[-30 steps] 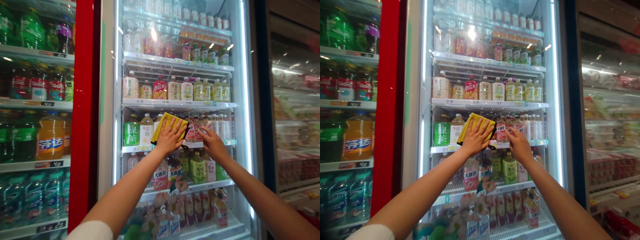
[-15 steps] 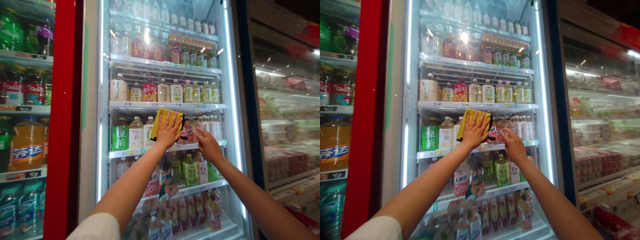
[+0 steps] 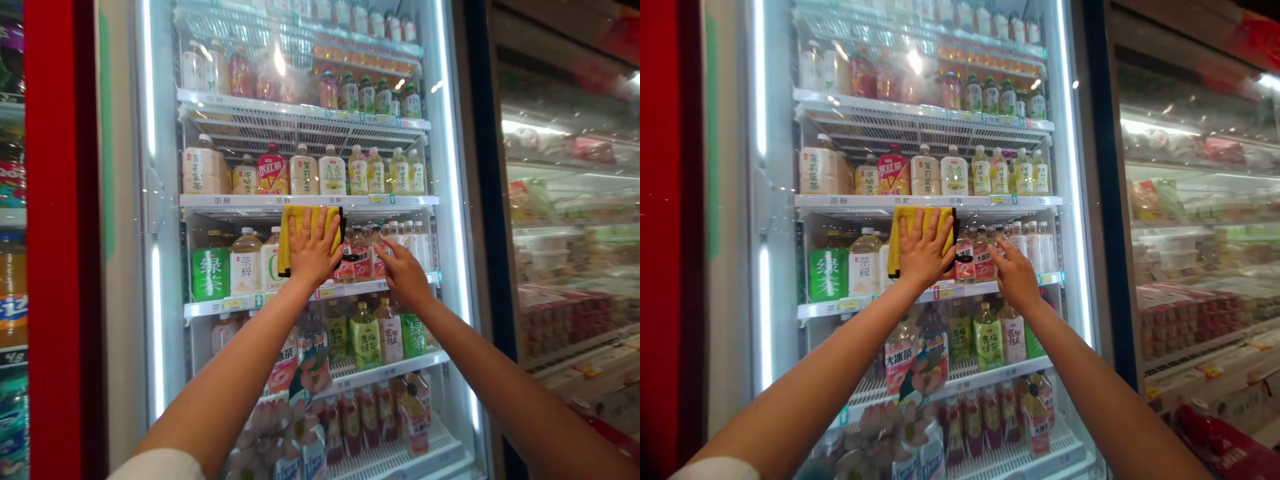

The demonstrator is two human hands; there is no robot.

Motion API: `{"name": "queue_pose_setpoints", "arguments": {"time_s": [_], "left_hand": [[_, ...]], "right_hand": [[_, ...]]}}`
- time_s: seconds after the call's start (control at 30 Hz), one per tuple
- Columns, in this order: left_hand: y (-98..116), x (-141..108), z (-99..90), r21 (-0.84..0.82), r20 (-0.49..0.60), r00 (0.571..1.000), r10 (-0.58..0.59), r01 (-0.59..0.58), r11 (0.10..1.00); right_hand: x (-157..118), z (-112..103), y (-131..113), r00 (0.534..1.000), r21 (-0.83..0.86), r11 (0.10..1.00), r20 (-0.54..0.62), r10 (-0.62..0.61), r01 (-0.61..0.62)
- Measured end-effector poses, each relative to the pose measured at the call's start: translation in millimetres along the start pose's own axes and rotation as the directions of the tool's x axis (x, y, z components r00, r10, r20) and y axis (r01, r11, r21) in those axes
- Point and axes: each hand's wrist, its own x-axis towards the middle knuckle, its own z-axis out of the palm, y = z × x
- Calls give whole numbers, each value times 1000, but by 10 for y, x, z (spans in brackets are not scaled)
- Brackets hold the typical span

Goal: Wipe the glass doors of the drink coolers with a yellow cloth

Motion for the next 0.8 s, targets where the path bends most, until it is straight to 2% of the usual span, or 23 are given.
{"name": "queue_pose_setpoints", "arguments": {"time_s": [0.07, 0.13, 0.2, 0.27, 0.33, 0.4, 0.47, 0.53, 0.6, 0.67, 0.73, 0.8], "left_hand": [[34, -173, 18, 3, 59, 987, 153, -153, 988], [-2, -313, -6, -3, 101, 966, 239, -240, 971], [-35, -304, -16, -3, 100, 975, 198, -199, 980], [8, -114, 34, 3, 52, 998, 44, -45, 999], [162, 173, 150, 4, -14, 991, -131, 131, 991], [401, 404, 289, 5, -47, 976, -214, 214, 977], [645, 461, 398, 20, -24, 987, -162, 162, 987], [799, 348, 439, 37, 42, 999, -14, 12, 999], [825, 194, 416, 39, 120, 982, 147, -153, 987], [763, 160, 374, 38, 164, 964, 210, -219, 975], [704, 313, 365, 53, 145, 981, 131, -140, 989], [732, 576, 415, 63, 68, 997, -33, 28, 998]], "right_hand": [[-26, -1, 127, 1000, -3, 1000, 4, -27, 27], [-67, 0, 265, 998, -6, 998, 8, -59, 59], [-104, -4, 407, 995, -8, 995, 17, -98, 98], [-124, -19, 546, 990, -20, 991, 25, -136, 136], [-128, -44, 684, 986, -38, 986, 21, -163, 164], [-130, -73, 823, 983, -54, 982, 6, -182, 182], [-142, -97, 966, 981, -59, 979, -11, -196, 195], [-163, -110, 1101, 978, -61, 977, -21, -206, 205], [-181, -113, 1215, 975, -63, 973, -16, -222, 221], [-177, -114, 1293, 970, -65, 968, 4, -242, 241], [-152, -120, 1336, 967, -66, 965, 28, -254, 255], [-126, -134, 1362, 964, -62, 962, 46, -262, 265]]}}
